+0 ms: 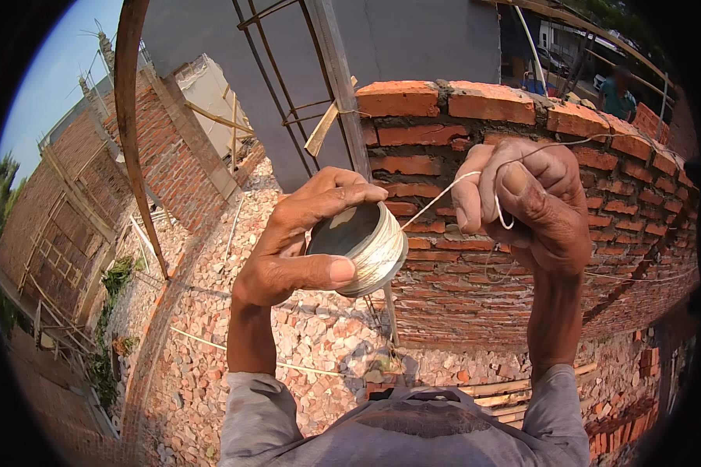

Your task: The person adjusts the head-mounted camera, then aligns a metal pole against a brick wall using a string line. They walk to a bamboo scaffold, retrieve a spool of string, and tie the string to the pole to secure it.

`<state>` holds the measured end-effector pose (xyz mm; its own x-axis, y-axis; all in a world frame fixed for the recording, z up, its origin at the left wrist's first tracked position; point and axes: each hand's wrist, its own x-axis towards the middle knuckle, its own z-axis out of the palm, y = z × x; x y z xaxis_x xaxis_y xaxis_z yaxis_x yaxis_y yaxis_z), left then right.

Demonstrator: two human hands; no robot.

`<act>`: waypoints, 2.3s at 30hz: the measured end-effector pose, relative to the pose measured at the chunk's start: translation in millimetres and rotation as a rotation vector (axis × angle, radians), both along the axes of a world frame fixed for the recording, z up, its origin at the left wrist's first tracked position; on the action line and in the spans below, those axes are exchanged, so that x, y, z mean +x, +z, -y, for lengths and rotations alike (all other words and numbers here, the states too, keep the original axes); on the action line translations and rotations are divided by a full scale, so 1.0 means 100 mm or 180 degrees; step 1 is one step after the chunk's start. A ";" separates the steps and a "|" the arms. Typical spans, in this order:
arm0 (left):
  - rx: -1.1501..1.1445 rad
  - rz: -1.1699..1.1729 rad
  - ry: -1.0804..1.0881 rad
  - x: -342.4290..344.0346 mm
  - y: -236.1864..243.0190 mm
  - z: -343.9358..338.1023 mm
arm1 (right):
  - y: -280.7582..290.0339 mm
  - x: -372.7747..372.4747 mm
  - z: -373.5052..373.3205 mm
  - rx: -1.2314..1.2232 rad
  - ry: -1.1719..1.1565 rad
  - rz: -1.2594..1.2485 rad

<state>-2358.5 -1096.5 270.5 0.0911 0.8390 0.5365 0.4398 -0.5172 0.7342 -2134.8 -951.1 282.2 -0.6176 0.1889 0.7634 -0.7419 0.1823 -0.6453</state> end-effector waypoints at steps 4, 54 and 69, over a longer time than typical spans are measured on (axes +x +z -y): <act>0.0364 0.1617 -0.1997 0.03 -0.12 -0.06 | -0.09 -0.15 -0.23 -0.0468 0.0143 0.0239; 0.1341 0.2332 -0.1486 -1.17 1.27 -0.56 | 1.24 -1.20 -0.79 0.1217 -0.0167 0.0448; 0.1852 0.1684 0.1025 -1.55 1.87 -1.05 | 1.59 -1.50 -1.09 0.0777 -0.2384 -0.0038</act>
